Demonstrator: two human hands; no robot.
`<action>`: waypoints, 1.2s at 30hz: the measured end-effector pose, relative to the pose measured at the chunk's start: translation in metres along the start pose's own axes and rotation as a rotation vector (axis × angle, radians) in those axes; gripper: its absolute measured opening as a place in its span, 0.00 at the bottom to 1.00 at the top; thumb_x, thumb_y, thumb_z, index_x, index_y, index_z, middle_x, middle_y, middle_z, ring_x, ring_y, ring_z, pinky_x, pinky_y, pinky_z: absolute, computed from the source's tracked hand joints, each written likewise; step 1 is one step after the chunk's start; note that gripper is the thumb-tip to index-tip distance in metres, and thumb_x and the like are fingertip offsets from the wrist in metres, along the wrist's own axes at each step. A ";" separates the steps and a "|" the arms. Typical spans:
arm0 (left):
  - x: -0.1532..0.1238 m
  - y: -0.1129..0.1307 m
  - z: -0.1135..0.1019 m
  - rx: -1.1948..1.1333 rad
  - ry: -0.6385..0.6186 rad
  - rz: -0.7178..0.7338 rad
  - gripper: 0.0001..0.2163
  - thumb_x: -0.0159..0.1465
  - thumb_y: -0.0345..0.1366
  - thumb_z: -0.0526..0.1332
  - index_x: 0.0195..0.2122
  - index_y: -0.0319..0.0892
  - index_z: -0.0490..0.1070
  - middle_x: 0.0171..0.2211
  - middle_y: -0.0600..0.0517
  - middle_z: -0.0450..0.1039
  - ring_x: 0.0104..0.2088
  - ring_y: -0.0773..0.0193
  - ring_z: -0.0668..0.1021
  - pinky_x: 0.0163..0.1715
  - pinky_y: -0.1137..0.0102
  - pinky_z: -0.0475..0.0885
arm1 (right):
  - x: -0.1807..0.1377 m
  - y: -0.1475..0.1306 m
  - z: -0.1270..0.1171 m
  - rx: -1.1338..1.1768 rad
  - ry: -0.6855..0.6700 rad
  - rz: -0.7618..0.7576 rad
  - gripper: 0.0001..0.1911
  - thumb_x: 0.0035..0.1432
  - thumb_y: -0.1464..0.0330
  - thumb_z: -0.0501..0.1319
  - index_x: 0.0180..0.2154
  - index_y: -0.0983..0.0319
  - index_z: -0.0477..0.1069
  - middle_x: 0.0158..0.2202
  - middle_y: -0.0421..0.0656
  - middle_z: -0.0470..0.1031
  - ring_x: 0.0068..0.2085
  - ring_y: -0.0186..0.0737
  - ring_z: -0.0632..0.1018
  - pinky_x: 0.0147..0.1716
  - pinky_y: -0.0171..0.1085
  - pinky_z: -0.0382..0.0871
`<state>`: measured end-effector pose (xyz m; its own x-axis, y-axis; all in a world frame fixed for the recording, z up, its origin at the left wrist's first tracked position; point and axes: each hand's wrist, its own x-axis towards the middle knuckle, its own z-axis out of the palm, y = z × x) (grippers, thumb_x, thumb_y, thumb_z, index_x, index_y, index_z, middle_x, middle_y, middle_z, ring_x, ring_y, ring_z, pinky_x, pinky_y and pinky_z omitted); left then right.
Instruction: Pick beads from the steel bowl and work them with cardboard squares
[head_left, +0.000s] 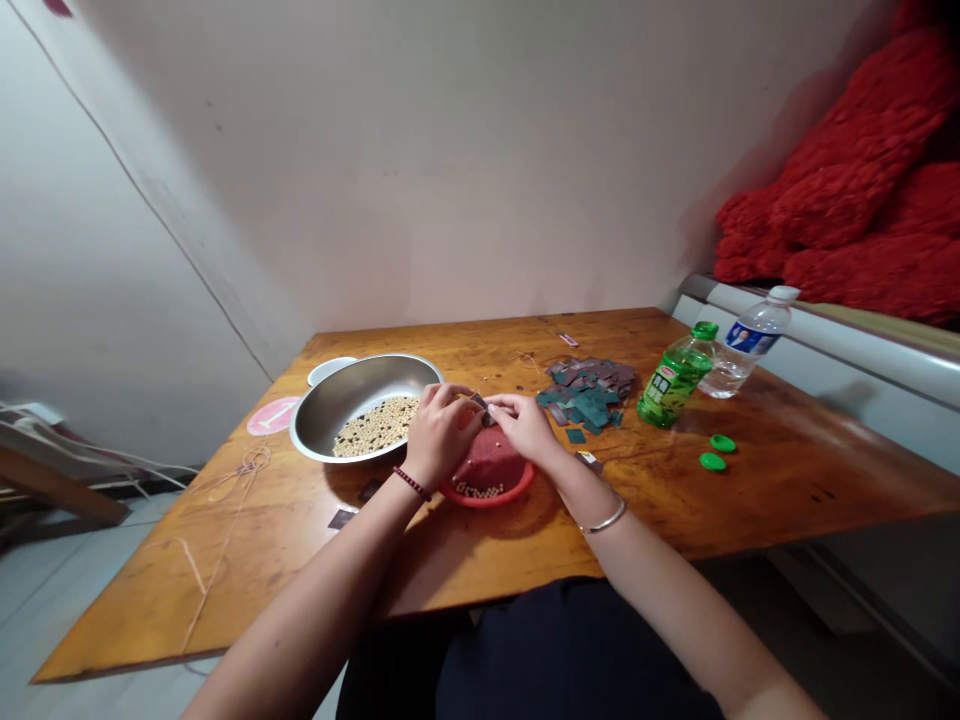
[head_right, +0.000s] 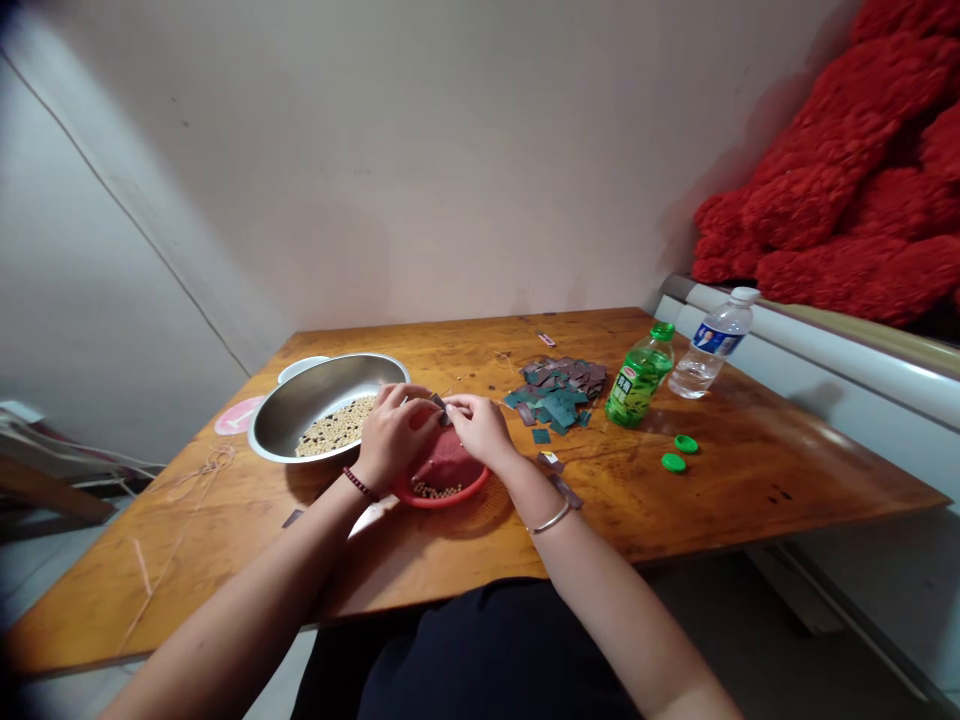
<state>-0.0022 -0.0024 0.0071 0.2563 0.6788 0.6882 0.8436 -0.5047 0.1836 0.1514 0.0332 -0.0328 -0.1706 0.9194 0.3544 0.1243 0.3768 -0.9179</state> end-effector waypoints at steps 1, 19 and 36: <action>0.000 0.000 0.000 0.006 0.007 -0.005 0.07 0.61 0.40 0.58 0.31 0.46 0.75 0.40 0.51 0.72 0.44 0.60 0.68 0.43 0.65 0.69 | 0.000 0.000 0.000 -0.006 -0.006 0.002 0.11 0.56 0.71 0.57 0.40 0.63 0.76 0.38 0.46 0.80 0.38 0.41 0.80 0.40 0.38 0.74; 0.001 -0.001 -0.001 0.073 0.059 0.028 0.05 0.60 0.36 0.59 0.31 0.46 0.75 0.38 0.50 0.71 0.42 0.60 0.67 0.43 0.65 0.67 | -0.003 -0.002 -0.001 -0.075 -0.042 -0.001 0.12 0.55 0.72 0.57 0.38 0.61 0.77 0.37 0.45 0.80 0.39 0.42 0.80 0.42 0.39 0.74; 0.000 0.000 0.000 0.111 0.045 0.100 0.04 0.59 0.33 0.58 0.31 0.43 0.73 0.38 0.49 0.71 0.41 0.60 0.68 0.40 0.66 0.68 | -0.002 0.000 0.000 -0.061 -0.035 -0.001 0.12 0.56 0.71 0.57 0.39 0.61 0.77 0.38 0.45 0.80 0.39 0.42 0.80 0.42 0.40 0.74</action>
<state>-0.0020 -0.0026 0.0073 0.3225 0.6025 0.7301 0.8624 -0.5050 0.0358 0.1515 0.0312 -0.0331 -0.2049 0.9150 0.3476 0.1828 0.3847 -0.9048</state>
